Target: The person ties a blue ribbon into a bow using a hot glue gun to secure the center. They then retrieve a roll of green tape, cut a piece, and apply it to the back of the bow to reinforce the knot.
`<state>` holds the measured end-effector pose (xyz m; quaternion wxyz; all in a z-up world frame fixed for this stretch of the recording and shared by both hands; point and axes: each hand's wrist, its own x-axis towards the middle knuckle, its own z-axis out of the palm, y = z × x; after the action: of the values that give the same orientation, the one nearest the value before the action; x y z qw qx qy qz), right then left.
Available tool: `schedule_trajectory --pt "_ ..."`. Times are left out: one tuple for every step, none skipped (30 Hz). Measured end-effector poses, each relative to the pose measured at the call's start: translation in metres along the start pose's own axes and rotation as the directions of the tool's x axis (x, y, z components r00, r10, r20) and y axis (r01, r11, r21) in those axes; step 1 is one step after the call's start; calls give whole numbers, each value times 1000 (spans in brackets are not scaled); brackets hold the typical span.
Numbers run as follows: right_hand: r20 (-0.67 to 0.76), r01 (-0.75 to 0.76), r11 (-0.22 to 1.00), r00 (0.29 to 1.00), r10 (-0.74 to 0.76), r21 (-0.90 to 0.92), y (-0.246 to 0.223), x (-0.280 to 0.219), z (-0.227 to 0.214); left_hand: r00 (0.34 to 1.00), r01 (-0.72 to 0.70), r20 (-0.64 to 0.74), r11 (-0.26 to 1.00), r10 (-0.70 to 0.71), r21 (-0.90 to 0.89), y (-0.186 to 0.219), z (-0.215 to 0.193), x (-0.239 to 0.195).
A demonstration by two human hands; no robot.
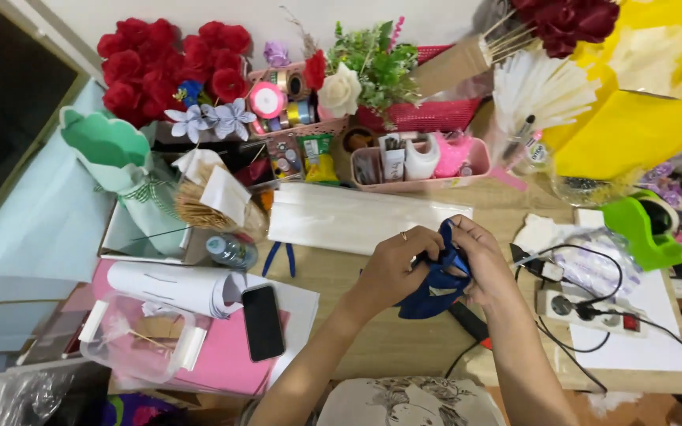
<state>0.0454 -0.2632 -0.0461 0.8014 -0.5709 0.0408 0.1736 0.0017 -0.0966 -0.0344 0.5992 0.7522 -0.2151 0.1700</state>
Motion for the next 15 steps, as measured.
schedule_trajectory --pt "5 -10 999 1000 10 -35 4 5 4 1000 27 0 1000 -27 -14 -2 -6 -3" --pt "11 -16 998 1000 17 -65 8 12 8 999 51 3 998 -51 -24 -5 -14 -4" --pt "23 -19 998 1000 21 -66 12 19 8 999 54 -6 998 -54 -16 -8 -18 -6" --pt "18 -2 996 1000 4 -91 18 25 7 995 95 25 995 -94 -24 -12 -22 -8" --pt "14 16 993 1000 -14 -116 23 32 7 989 137 55 990 -135 -32 -16 -27 -11" --pt "20 9 994 1000 -6 -110 17 29 14 988 144 54 989 -143 -24 -17 -31 -12" --pt "6 14 981 1000 -13 -192 11 27 20 981 176 80 984 -175 -17 -17 -35 -14" --pt "-9 23 961 1000 -27 -276 3 25 24 974 202 106 979 -199 -13 -19 -37 -13" --pt "-6 23 962 1000 -26 -273 4 27 28 974 203 106 979 -201 -9 -16 -45 -13" --pt "9 18 954 1000 -16 -299 4 28 30 967 221 132 975 -218 -13 -13 -51 -13" --pt "23 13 946 1000 -6 -324 4 29 32 959 239 158 971 -234 -16 -9 -56 -14" --pt "24 10 945 1000 -3 -327 3 28 35 959 242 155 970 -237 -18 -7 -61 -14" --pt "26 6 938 1000 3 -346 2 27 38 964 191 178 981 -196 43 -5 -65 -14" --pt "31 5 931 1000 7 -366 0 27 42 967 135 202 985 -153 103 -3 -69 -12" --pt "34 5 929 999 8 -370 1 28 42 968 135 197 986 -153 102 -8 -72 -14"
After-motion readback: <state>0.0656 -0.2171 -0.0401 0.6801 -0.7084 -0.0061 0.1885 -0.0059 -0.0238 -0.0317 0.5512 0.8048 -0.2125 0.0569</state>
